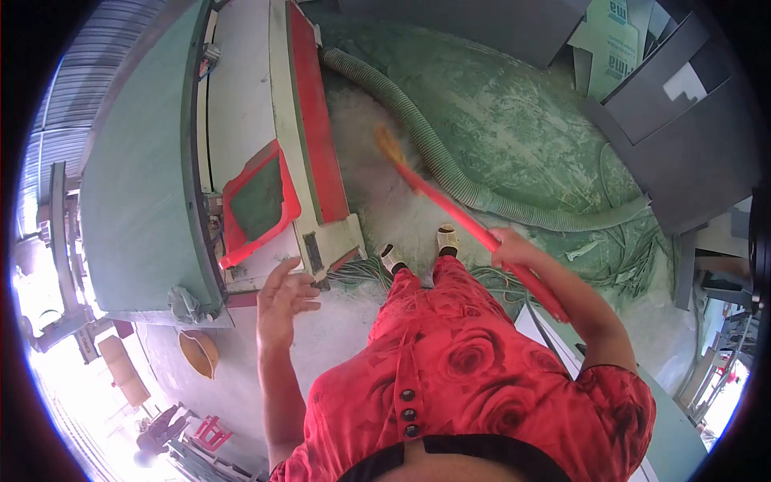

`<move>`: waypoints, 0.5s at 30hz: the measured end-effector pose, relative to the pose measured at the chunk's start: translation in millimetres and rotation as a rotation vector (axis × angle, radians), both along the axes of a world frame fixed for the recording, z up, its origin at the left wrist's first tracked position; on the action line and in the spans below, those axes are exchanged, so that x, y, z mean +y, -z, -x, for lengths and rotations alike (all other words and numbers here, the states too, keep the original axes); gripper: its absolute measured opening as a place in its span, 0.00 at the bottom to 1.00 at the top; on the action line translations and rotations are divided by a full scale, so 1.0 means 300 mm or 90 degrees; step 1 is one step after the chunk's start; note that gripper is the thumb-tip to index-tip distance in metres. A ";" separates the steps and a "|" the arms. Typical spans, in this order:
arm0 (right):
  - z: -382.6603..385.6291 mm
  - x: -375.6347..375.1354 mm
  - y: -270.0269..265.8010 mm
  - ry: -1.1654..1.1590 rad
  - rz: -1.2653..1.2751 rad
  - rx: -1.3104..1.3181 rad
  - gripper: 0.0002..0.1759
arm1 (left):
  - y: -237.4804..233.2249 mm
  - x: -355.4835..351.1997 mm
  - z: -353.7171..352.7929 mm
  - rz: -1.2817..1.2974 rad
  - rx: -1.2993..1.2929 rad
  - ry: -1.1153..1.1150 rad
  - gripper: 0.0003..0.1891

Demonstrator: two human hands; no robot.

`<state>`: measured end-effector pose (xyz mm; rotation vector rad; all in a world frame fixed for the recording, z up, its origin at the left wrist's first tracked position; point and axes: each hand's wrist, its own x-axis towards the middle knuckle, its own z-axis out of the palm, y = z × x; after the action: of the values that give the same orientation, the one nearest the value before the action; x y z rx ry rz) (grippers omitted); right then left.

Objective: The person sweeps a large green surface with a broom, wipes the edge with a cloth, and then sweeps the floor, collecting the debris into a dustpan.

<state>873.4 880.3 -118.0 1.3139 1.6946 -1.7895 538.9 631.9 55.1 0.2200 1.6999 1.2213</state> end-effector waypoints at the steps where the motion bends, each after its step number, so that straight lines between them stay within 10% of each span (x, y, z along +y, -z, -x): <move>1: -0.014 -0.028 -0.002 -0.001 0.000 -0.001 0.24 | -0.090 0.067 -0.041 -0.028 0.127 0.069 0.20; 6: -0.027 -0.077 0.016 -0.155 0.047 -0.059 0.32 | -0.510 0.297 -0.210 -0.256 0.812 0.365 0.16; 15: -0.213 -0.022 0.054 -0.145 -0.159 -0.045 0.27 | -0.852 0.445 -0.377 -0.111 0.633 0.495 0.20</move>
<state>937.3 873.7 -134.2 1.2049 1.9884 -1.4255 651.9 765.5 310.7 1.6399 1.9624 0.6544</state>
